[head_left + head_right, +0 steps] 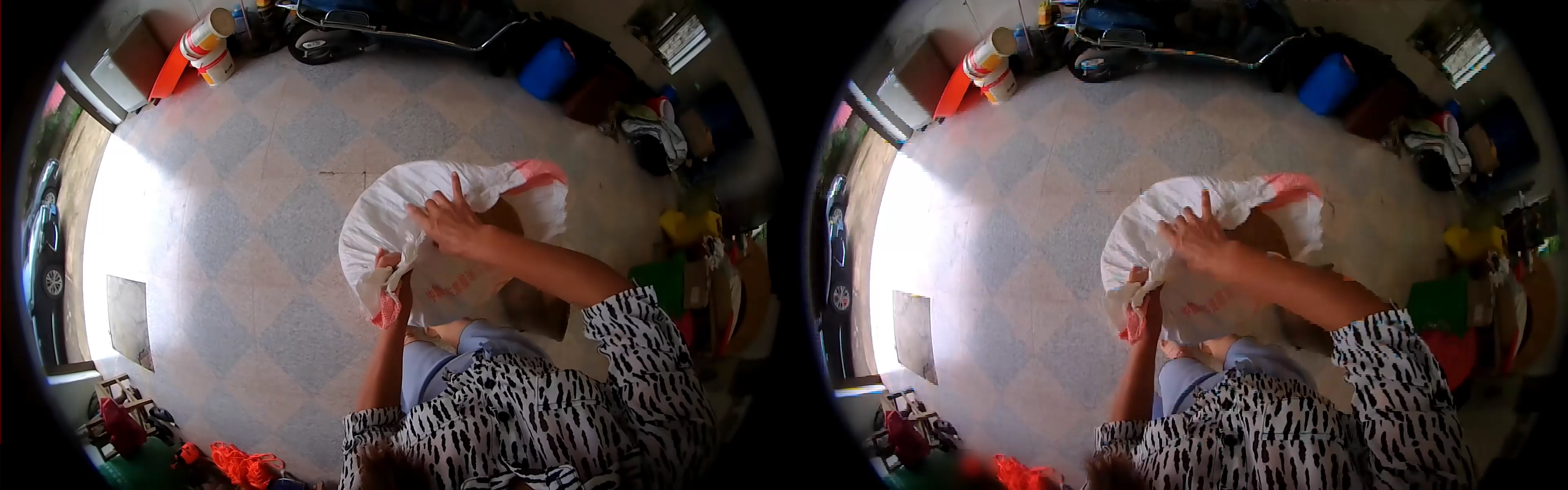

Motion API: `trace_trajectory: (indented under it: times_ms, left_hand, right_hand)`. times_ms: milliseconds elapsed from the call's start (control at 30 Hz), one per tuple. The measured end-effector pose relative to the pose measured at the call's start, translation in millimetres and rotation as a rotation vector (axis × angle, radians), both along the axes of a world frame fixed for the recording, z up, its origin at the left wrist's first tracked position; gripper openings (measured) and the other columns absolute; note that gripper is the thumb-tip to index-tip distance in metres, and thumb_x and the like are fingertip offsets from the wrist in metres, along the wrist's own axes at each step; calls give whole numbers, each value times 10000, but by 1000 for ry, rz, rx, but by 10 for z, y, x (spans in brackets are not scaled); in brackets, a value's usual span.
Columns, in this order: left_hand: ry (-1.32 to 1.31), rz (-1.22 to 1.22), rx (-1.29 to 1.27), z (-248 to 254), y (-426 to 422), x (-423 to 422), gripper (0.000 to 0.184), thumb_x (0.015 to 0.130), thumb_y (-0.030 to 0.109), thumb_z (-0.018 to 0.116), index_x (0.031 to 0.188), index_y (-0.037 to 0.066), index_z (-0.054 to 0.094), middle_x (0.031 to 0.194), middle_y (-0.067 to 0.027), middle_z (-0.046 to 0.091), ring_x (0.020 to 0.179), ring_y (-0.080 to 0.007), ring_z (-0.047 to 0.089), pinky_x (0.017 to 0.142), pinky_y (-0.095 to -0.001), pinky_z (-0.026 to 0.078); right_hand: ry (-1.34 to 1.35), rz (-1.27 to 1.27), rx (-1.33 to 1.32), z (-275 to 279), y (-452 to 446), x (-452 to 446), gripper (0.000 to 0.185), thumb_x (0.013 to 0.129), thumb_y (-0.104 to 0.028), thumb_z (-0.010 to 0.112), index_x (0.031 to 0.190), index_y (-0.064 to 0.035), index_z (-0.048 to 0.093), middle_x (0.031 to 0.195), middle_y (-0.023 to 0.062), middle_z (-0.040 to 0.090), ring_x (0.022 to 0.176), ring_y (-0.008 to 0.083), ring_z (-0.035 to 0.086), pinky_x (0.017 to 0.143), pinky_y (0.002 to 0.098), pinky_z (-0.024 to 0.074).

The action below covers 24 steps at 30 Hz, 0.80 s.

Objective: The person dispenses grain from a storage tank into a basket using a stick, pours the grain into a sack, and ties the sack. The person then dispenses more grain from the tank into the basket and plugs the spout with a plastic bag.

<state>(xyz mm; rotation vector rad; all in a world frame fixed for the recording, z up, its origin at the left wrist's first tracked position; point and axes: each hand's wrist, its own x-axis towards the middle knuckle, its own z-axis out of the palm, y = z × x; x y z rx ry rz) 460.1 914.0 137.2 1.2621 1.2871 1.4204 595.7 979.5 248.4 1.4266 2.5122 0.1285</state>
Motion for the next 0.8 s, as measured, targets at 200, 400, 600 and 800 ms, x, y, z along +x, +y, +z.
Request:
trace_trajectory:
  times_ms: [200, 400, 600, 800]
  left_hand:
    - [171, -181, -42, 416, 31, -127, 423, 723, 92, 607, 1123, 55, 475, 1124, -117, 478, 1049, -263, 461, 976, -407, 296]
    - [543, -268, 269, -186, 329, -74, 368, 733, 199, 552, 1063, 43, 503, 1170, -117, 488, 1145, -255, 431, 1011, -466, 224]
    - [63, -133, 110, -259, 185, 31, 156, 717, 184, 570, 791, 49, 549, 750, -90, 538, 763, -260, 540, 928, -385, 359]
    - [193, -121, -222, -98, 328, -114, 237, 814, 208, 509, 935, 11, 558, 915, -127, 567, 878, -268, 525, 806, -361, 397]
  right_hand:
    - [629, 52, -226, -240, -98, 24, 142, 647, -148, 578, 666, -22, 515, 693, 127, 546, 675, 314, 550, 687, 407, 414]
    - [586, 26, -262, -104, -273, -256, 202, 631, -144, 580, 784, -19, 538, 782, 139, 559, 775, 298, 545, 762, 412, 410]
    - [42, -147, -171, 25, -390, 130, 461, 688, -180, 564, 1116, -25, 488, 897, 150, 583, 927, 330, 524, 913, 523, 300]
    - [508, -244, -331, -316, 14, 110, 127, 650, -95, 511, 743, -17, 547, 796, 192, 572, 771, 357, 561, 659, 434, 429]
